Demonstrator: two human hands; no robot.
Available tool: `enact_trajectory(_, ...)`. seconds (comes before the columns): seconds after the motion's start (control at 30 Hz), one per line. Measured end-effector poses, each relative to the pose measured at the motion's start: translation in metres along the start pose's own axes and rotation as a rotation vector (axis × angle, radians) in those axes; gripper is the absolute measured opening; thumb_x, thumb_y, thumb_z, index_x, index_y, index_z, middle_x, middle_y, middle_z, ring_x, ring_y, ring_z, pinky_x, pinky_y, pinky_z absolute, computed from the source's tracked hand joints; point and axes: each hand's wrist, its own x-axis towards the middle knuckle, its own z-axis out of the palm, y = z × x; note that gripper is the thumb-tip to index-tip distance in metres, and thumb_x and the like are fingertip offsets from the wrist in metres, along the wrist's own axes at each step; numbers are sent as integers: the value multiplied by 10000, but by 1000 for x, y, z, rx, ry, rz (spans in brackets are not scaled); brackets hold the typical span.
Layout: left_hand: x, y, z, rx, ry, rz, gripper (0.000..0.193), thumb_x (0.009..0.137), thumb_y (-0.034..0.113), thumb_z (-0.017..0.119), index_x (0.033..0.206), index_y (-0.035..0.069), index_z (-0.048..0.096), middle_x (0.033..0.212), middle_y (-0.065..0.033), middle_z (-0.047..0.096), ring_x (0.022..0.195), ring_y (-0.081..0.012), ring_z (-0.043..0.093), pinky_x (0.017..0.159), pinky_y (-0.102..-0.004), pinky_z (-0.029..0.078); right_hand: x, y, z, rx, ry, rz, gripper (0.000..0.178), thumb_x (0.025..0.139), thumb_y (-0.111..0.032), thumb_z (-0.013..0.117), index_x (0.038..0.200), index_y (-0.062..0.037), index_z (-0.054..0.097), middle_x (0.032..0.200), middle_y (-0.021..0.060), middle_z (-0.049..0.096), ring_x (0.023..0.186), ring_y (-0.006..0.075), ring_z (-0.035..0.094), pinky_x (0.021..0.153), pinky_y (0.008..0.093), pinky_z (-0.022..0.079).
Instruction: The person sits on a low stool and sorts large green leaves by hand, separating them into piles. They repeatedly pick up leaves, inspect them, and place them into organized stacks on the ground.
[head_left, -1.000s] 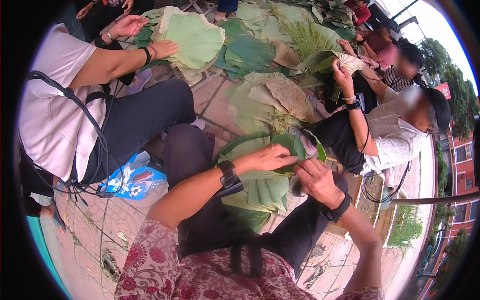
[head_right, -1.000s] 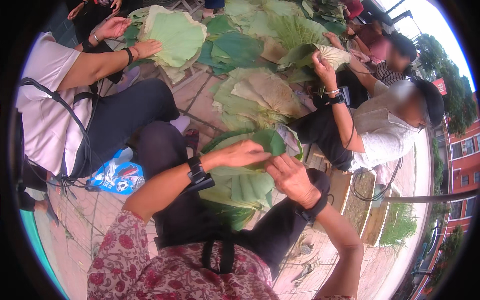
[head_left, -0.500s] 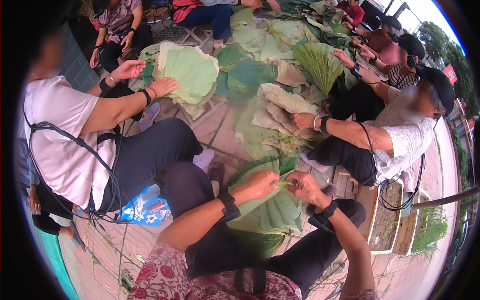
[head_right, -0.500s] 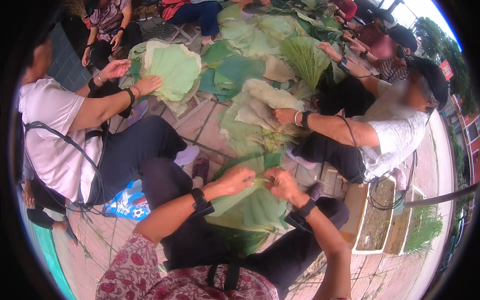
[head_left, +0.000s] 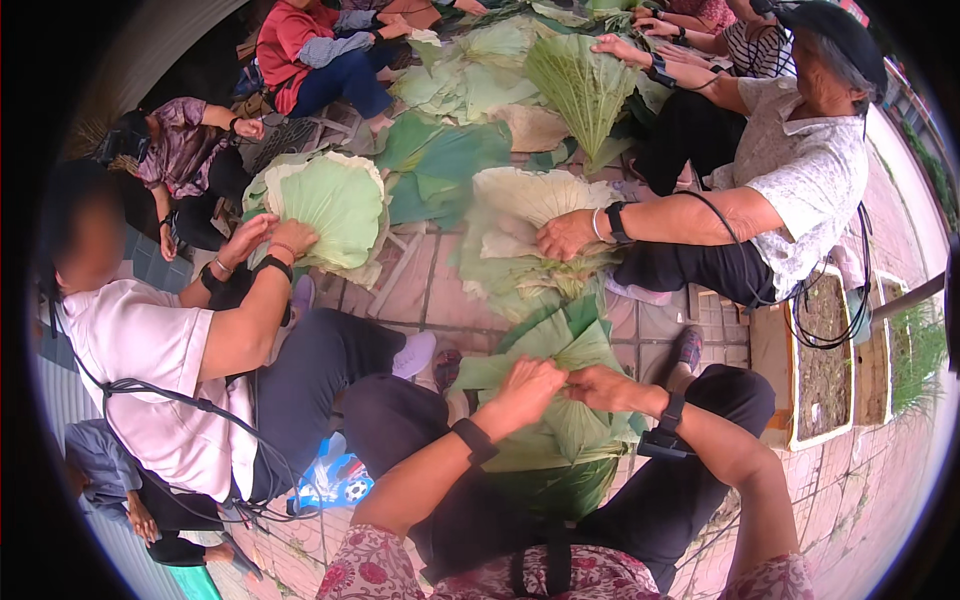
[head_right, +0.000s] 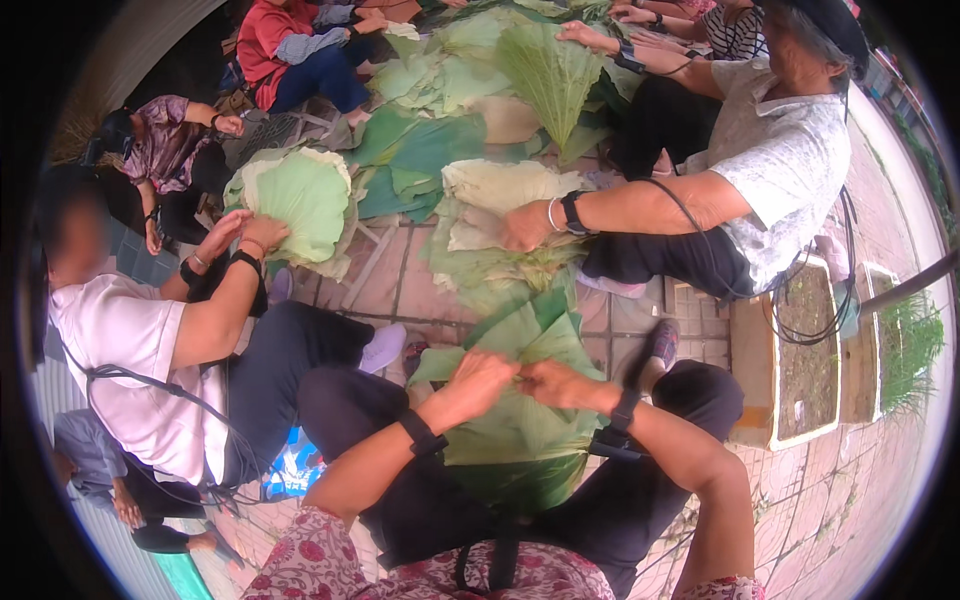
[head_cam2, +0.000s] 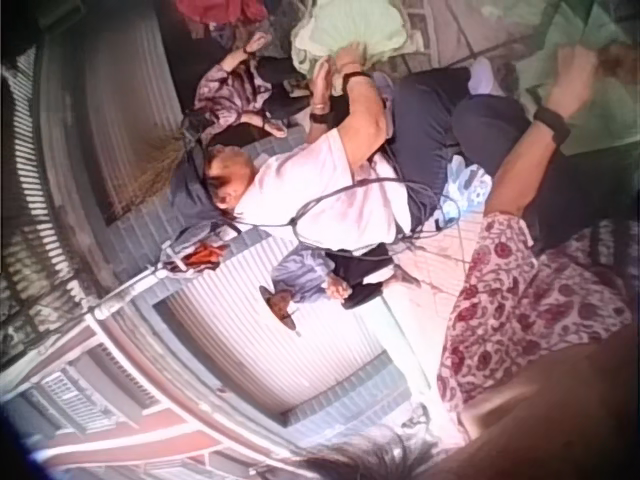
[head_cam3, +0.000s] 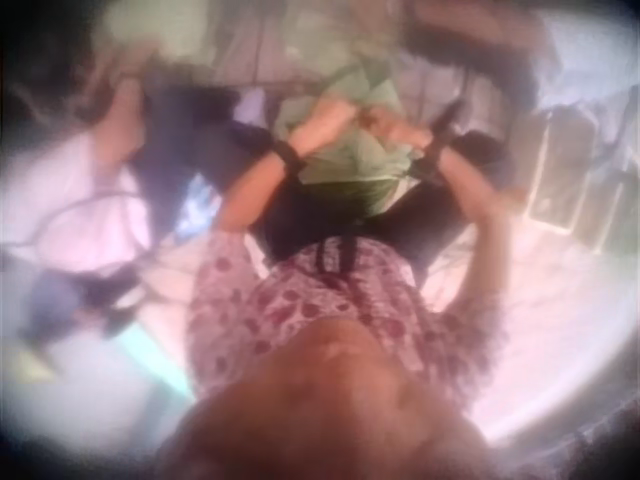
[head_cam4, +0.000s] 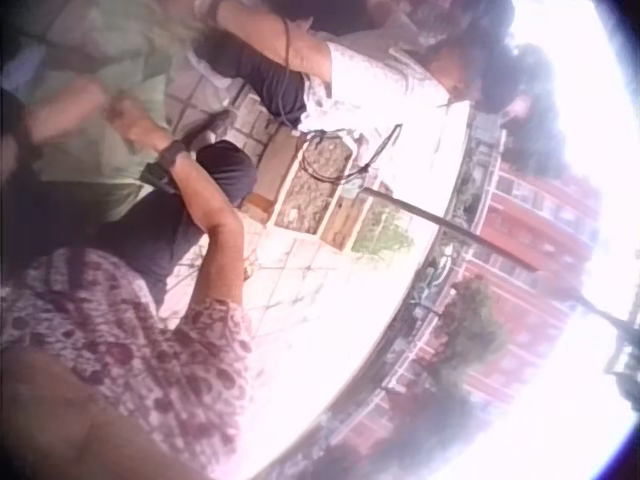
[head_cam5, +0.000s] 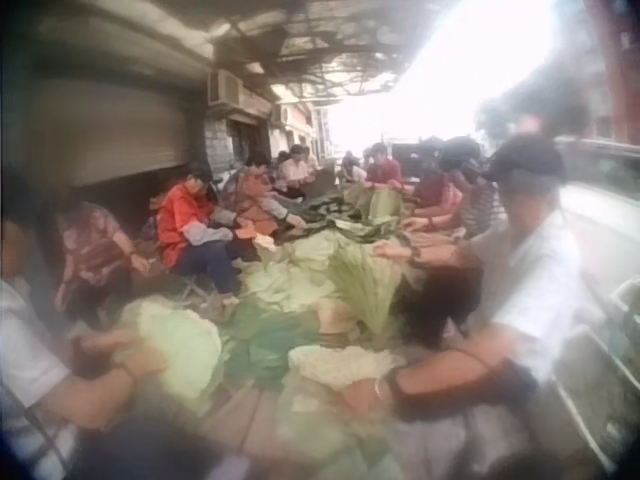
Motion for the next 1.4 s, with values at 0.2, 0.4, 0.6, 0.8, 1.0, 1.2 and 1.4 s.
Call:
enact_trajectory(0.2,6,-2,-7,-65,-8,-40,138,778,76,662,905,27,647,812,-175,631,856,-400,613,751,-482,436,-14,-6,-22,-91,-1,3,191,852,-178,658,986,-45,687,868,196,661,816,355,638,745,408,501)
enact_trajectory(0.4,9,-15,-9,-46,-50,-61,134,783,81,688,892,14,647,827,-181,644,835,-387,622,768,-470,439,-26,9,-22,-121,123,-10,183,817,-180,695,949,-54,706,816,175,658,784,359,637,707,409,502)
enact_trajectory(0.6,13,-5,-11,-109,-59,-77,145,806,120,684,847,-2,617,821,-217,630,840,-433,601,755,-497,451,-32,19,-27,-126,188,19,163,786,-144,721,923,-57,729,817,186,668,771,355,645,697,413,505)
enact_trajectory(0.8,18,5,-19,-192,-81,-57,164,833,141,673,853,-9,610,803,-222,624,827,-446,596,720,-508,464,-36,19,-31,-129,296,20,157,757,-125,743,890,-43,735,768,187,666,761,347,663,698,404,512)
enact_trajectory(1.0,26,20,-22,-278,-101,-43,184,847,169,675,853,-2,609,784,-229,615,812,-449,594,702,-515,463,-34,26,-27,-186,411,97,157,739,-170,760,836,-51,730,781,177,676,765,351,665,691,418,512)
enact_trajectory(1.2,24,1,-19,-215,-86,-145,173,847,161,671,900,0,633,794,-230,625,826,-446,600,711,-519,464,-32,13,-27,-201,243,133,175,782,-189,711,871,-41,684,787,179,667,787,363,657,688,449,499)
enact_trajectory(1.4,16,-7,-15,-41,-52,-93,169,841,148,662,925,2,655,805,-220,647,807,-429,614,726,-504,459,-19,20,-16,-304,59,-50,209,801,-155,651,967,-28,658,817,200,644,842,374,632,750,472,478)
